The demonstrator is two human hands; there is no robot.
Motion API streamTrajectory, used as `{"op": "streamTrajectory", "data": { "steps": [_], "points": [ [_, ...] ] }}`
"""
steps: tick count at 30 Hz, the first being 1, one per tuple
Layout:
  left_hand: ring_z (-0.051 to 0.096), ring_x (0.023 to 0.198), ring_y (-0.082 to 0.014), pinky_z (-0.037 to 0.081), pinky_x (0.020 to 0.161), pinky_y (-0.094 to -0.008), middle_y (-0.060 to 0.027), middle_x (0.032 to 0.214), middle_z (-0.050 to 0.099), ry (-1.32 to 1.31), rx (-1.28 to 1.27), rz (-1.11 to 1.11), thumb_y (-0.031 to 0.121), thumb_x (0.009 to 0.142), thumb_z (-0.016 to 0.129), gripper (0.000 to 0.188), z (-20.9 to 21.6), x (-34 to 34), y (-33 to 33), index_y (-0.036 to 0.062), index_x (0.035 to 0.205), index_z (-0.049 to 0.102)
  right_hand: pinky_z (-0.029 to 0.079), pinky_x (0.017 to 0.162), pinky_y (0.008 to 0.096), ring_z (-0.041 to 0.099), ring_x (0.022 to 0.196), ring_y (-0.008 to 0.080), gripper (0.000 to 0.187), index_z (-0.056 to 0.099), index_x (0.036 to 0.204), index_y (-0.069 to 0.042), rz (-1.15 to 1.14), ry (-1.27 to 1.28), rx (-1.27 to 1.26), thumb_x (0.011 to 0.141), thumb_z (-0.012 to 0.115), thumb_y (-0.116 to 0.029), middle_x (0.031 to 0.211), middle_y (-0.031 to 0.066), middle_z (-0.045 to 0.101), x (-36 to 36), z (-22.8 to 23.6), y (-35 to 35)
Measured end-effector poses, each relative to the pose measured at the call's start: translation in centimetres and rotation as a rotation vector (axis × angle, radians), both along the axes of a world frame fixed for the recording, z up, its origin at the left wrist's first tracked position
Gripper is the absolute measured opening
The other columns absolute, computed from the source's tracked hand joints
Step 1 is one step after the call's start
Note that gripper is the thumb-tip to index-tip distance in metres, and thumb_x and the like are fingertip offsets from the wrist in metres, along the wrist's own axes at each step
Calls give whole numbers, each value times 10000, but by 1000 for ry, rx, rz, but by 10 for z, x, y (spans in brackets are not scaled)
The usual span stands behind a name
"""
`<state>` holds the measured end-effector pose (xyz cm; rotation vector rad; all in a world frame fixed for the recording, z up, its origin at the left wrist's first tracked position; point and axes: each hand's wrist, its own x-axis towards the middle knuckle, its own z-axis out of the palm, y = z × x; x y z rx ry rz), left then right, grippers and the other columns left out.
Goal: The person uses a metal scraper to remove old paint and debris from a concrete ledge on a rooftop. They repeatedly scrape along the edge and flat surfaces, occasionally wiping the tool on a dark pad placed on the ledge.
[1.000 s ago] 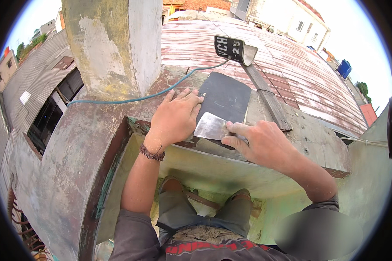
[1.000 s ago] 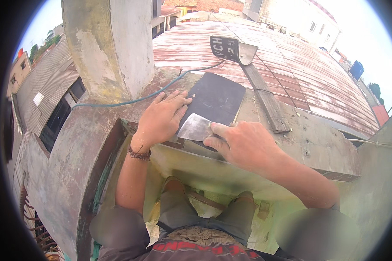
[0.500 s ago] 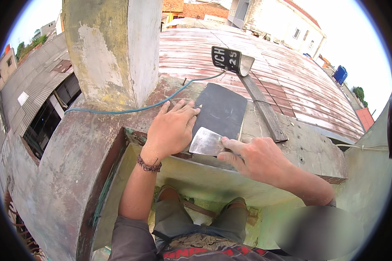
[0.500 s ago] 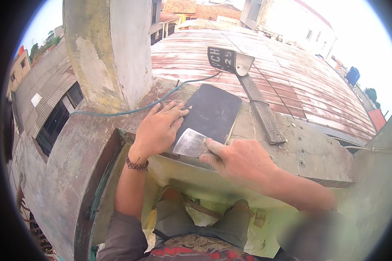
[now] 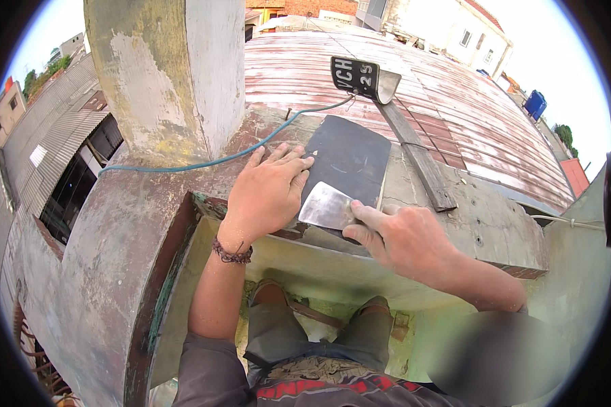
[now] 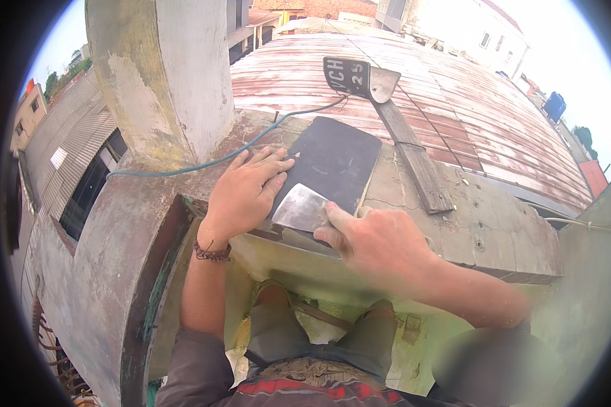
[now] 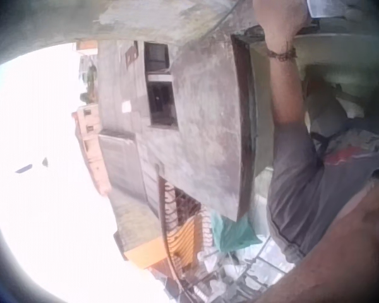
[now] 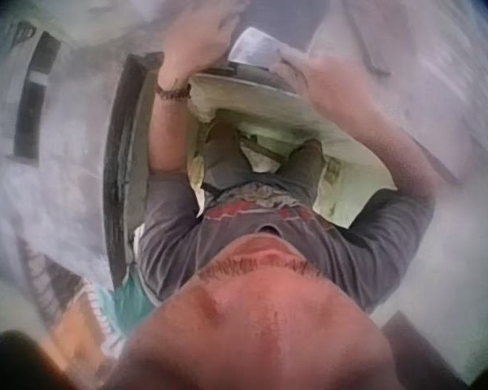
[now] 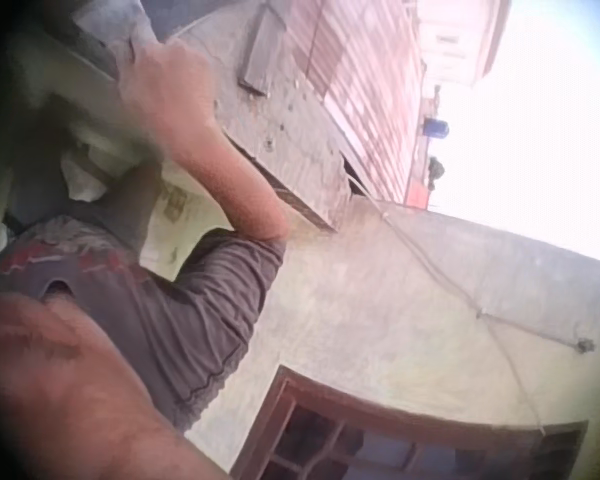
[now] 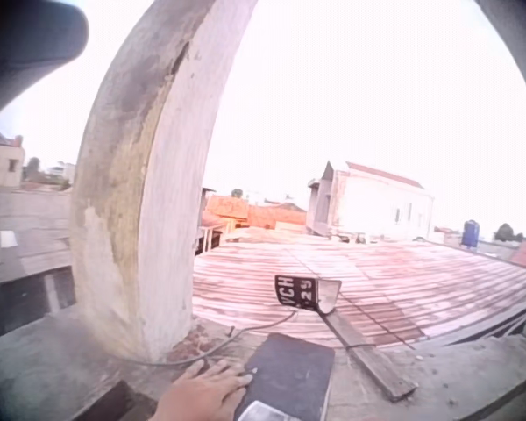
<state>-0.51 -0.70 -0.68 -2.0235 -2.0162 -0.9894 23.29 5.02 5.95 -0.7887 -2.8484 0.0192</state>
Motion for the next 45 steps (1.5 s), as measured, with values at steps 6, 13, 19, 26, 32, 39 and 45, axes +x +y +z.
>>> {"op": "streamTrajectory", "data": {
  "steps": [6, 13, 19, 26, 32, 39, 45],
  "points": [
    [457, 1393, -291, 289, 1190, -463, -87, 1429, 578, -9, -16, 13, 236, 1007, 518, 335, 6, 0, -2, 126, 1285, 670, 523, 650, 494, 671, 696, 407, 413, 703, 1151, -92, -145, -58, 20, 986, 563, -444, 703, 227, 663, -5, 12, 16],
    [459, 1390, -298, 282, 1192, -454, -87, 1424, 582, -11, 1, 11, 228, 1011, 509, 334, 4, -1, 1, 123, 1282, 674, 500, 628, 440, 644, 645, 386, 392, 752, 1092, -54, -62, 40, -62, 921, 689, -401, 724, 227, 658, -3, 13, 16],
    [490, 1360, -296, 318, 1170, -480, -114, 1403, 593, 9, 31, 7, 249, 1015, 481, 343, 0, -2, 1, 105, 1247, 688, 525, 677, 474, 673, 711, 399, 422, 728, 1117, -58, -11, 25, -89, 952, 621, -432, 768, 216, 693, 2, 14, 11],
    [485, 1364, -288, 308, 1178, -470, -103, 1407, 591, -24, 23, 3, 256, 1019, 474, 353, -1, 1, 1, 113, 1269, 676, 509, 663, 455, 663, 688, 393, 384, 737, 1122, -34, 25, 125, -86, 915, 700, -356, 790, 239, 683, 5, 9, 16],
    [485, 1364, -283, 321, 1170, -464, -100, 1404, 592, 29, 11, 14, 260, 1025, 489, 332, -6, -2, 4, 122, 1262, 675, 528, 662, 439, 673, 660, 377, 428, 726, 1131, -17, 9, 18, -47, 923, 683, -388, 745, 226, 686, 3, 12, -10],
    [487, 1361, -291, 323, 1172, -463, -109, 1391, 600, 11, 27, 13, 228, 1016, 489, 326, -3, -1, 0, 103, 1251, 677, 517, 660, 398, 658, 622, 341, 421, 736, 1094, 2, 44, 30, -68, 894, 726, -368, 784, 224, 698, 16, 6, -22],
    [489, 1362, -285, 326, 1174, -462, -109, 1394, 598, -2, 28, 9, 239, 1009, 502, 328, -2, -4, 2, 92, 1241, 681, 534, 647, 389, 699, 668, 335, 381, 741, 1085, -6, -31, 8, -3, 889, 735, -333, 803, 221, 706, 15, 9, -13]
  ]
}}
